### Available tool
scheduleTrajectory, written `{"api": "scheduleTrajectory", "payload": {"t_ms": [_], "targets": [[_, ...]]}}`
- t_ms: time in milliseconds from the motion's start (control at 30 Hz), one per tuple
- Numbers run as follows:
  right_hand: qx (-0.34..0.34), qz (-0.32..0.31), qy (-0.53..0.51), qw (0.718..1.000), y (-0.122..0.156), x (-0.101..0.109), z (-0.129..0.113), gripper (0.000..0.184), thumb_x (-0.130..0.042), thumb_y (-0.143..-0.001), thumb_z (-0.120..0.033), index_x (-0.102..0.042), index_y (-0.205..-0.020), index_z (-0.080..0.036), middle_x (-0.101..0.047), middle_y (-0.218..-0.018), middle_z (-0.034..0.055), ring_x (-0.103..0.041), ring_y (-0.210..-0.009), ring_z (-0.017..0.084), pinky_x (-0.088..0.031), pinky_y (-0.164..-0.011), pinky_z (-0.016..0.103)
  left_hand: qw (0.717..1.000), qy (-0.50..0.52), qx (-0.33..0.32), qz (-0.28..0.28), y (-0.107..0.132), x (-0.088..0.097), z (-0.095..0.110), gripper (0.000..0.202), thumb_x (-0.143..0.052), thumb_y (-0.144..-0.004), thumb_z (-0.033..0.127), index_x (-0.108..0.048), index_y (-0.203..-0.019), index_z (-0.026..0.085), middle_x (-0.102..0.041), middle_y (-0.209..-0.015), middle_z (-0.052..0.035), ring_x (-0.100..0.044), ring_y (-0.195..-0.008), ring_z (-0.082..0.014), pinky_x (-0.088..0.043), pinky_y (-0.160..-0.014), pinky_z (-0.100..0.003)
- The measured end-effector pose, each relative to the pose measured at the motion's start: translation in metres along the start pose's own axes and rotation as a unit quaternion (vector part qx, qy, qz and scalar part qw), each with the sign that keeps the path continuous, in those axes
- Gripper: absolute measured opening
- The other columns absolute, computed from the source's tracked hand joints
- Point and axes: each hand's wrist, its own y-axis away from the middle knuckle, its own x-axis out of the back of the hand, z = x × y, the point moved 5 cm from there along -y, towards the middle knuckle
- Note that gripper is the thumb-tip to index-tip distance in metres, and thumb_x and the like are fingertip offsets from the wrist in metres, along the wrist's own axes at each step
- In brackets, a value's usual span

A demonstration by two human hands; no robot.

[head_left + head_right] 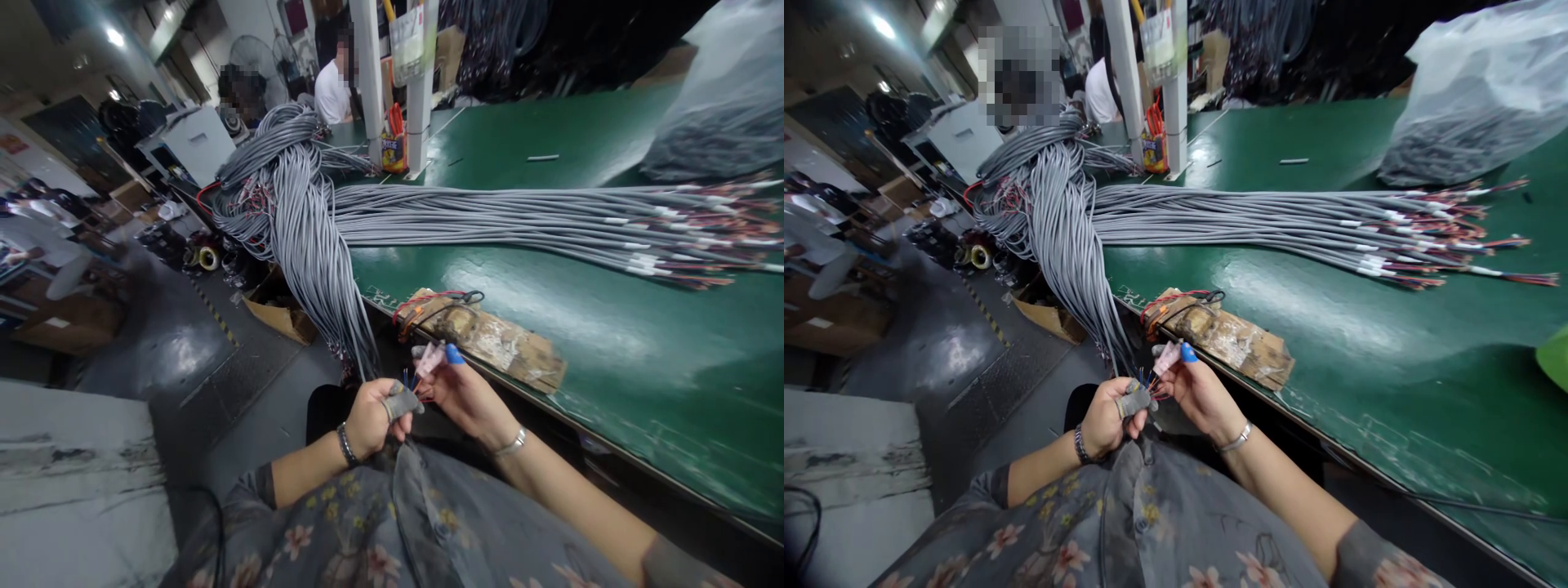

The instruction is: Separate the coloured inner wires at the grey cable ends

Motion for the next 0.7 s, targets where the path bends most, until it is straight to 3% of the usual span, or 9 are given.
{"api": "scheduleTrajectory", "payload": {"t_ms": [167, 400, 533, 700], "targets": [[0.048, 0.003, 0.031, 0.998, 0.0013, -0.0010, -0.0028, 0.037, -0.077, -0.062, -0.054, -0.069, -0.071, -0.019, -0.059, -0.059, -0.0019, -0.049, -0.052, 0.010, -0.044, -0.051, 0.022, 1.000, 0.017, -0.009, 0.016, -0.0022, -0.0004, 0.0015, 0.037, -0.072, -0.058, 0.049, -0.058, -0.058, 0.014, -0.052, -0.040, 0.0024, -0.038, -0.028, -0.0054, -0.023, -0.031, -0.018], [0.042, 0.010, 0.045, 0.998, 0.0012, 0.0034, -0.0013, 0.036, -0.077, -0.064, -0.051, -0.069, -0.072, -0.017, -0.061, -0.062, -0.0008, -0.051, -0.055, 0.010, -0.044, -0.053, 0.022, 0.999, 0.045, -0.003, 0.020, -0.0054, -0.0047, 0.0047, 0.038, -0.073, -0.054, 0.049, -0.056, -0.056, 0.014, -0.052, -0.038, 0.0022, -0.036, -0.027, -0.0053, -0.022, -0.030, -0.018], [0.027, 0.024, 0.048, 0.998, 0.0011, 0.0050, -0.0005, 0.043, -0.077, -0.060, -0.058, -0.069, -0.073, -0.018, -0.061, -0.063, -0.0006, -0.052, -0.055, 0.010, -0.044, -0.051, 0.022, 0.998, 0.053, 0.005, 0.020, -0.0064, -0.0049, 0.0026, 0.037, -0.073, -0.053, 0.047, -0.057, -0.055, 0.015, -0.052, -0.038, 0.0021, -0.036, -0.026, -0.0053, -0.022, -0.029, -0.018], [0.019, 0.036, 0.064, 0.997, -0.0008, 0.0064, -0.0002, 0.042, -0.077, -0.059, -0.059, -0.065, -0.064, -0.019, -0.060, -0.059, -0.0013, -0.051, -0.052, 0.010, -0.043, -0.048, 0.021, 0.997, 0.074, 0.019, 0.003, -0.0079, -0.0066, 0.0023, 0.034, -0.073, -0.052, 0.044, -0.057, -0.055, 0.014, -0.051, -0.036, 0.0023, -0.035, -0.026, -0.0054, -0.020, -0.029, -0.019]]}}
